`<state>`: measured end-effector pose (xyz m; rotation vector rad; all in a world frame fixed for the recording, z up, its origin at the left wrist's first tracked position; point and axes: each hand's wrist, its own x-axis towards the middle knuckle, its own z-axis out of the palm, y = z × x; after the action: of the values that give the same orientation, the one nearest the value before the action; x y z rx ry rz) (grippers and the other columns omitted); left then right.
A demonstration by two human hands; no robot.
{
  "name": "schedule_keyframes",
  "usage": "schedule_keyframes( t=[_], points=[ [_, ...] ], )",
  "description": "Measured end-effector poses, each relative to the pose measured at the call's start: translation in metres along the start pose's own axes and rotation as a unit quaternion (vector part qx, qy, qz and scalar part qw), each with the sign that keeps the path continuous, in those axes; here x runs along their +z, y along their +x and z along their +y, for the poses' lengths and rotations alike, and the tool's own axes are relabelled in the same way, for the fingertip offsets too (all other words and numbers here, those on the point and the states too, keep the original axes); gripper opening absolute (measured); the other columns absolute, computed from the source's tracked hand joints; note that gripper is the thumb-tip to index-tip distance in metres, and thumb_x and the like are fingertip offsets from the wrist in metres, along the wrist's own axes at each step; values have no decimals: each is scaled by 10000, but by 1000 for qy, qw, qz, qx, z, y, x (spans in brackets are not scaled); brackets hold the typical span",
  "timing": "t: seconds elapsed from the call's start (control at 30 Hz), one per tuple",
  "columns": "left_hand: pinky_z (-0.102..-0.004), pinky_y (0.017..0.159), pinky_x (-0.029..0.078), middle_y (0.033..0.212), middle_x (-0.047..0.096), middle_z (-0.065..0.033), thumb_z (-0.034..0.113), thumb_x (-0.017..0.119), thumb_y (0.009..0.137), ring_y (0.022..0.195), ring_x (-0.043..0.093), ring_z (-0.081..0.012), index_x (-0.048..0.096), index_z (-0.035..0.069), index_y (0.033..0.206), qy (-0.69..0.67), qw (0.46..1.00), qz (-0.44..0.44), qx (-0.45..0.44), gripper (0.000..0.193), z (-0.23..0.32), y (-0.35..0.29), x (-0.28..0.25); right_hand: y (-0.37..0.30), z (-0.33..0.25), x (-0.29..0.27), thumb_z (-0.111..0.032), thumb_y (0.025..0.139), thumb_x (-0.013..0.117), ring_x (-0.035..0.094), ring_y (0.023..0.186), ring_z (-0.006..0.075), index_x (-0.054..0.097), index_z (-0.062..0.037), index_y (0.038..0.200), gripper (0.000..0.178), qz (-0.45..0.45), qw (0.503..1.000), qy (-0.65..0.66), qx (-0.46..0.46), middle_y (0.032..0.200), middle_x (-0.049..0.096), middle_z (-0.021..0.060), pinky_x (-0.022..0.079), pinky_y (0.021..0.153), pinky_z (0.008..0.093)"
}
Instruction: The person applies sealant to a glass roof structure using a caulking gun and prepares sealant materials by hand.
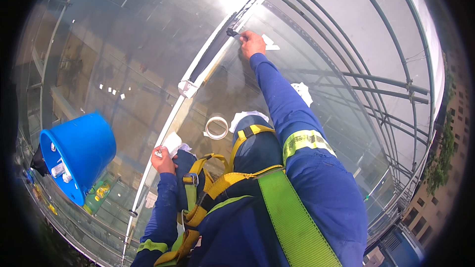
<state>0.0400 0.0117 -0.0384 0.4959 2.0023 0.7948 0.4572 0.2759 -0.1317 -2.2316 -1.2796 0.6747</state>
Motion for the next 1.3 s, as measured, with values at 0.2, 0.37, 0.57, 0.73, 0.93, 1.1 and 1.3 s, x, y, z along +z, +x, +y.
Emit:
schedule_keyframes(
  t=[0.2, 0.37, 0.57, 0.73, 0.93, 1.1, 1.3],
  points=[
    [-260, 305, 407, 766, 662, -120, 162, 556, 985, 494, 624, -155, 558, 5, 1085, 30, 1000, -6, 5, 186, 0, 3, 1, 47, -3, -16, -187, 885, 705, 697, 971, 299, 736, -130, 1068, 194, 80, 992, 93, 17, 994, 739, 125, 527, 897, 395],
    [-264, 305, 409, 775, 660, -128, 188, 568, 978, 489, 624, -162, 557, 9, 1070, 42, 999, 5, -7, 201, 3, 2, 6, 125, 7, -39, -123, 901, 665, 691, 952, 317, 725, -108, 1058, 169, 176, 984, -5, -15, 980, 727, 139, 528, 868, 394],
    [-263, 297, 397, 765, 648, -122, 191, 582, 975, 473, 608, -155, 558, 24, 1060, 43, 999, 11, -19, 189, 14, -2, 14, 145, 23, -46, -103, 899, 635, 634, 1069, 333, 708, -139, 1104, 221, 143, 985, -49, -88, 1126, 679, 124, 503, 918, 438],
    [-257, 299, 395, 752, 644, -115, 191, 585, 974, 473, 608, -151, 555, 26, 1056, 42, 999, 12, -12, 187, 11, -1, 10, 136, 20, -43, -70, 866, 630, 634, 1065, 320, 723, -145, 1082, 246, 106, 986, -79, -102, 1119, 671, 90, 509, 924, 420],
    [-251, 309, 398, 762, 656, -117, 194, 579, 975, 488, 618, -151, 560, 27, 1060, 32, 999, 0, -8, 188, 14, -2, 11, 127, 23, -38, -55, 855, 630, 632, 1063, 316, 736, -154, 1077, 265, 115, 977, -122, -128, 1147, 660, 78, 511, 925, 411],
    [-253, 311, 403, 774, 664, -120, 191, 571, 978, 493, 624, -156, 561, 24, 1063, 40, 999, 6, -13, 187, 6, 1, 3, 105, 10, -30, -75, 897, 629, 638, 1059, 310, 729, -138, 1091, 227, 85, 980, -134, -124, 1150, 659, 79, 507, 922, 413],
    [-254, 310, 406, 778, 664, -118, 184, 570, 979, 492, 624, -153, 559, 18, 1075, 30, 1000, -8, 3, 192, -1, 3, 0, 81, 13, -20, -67, 892, 622, 643, 1046, 314, 724, -124, 1083, 223, 87, 978, -119, -148, 1147, 661, 68, 514, 915, 407]
  ],
)
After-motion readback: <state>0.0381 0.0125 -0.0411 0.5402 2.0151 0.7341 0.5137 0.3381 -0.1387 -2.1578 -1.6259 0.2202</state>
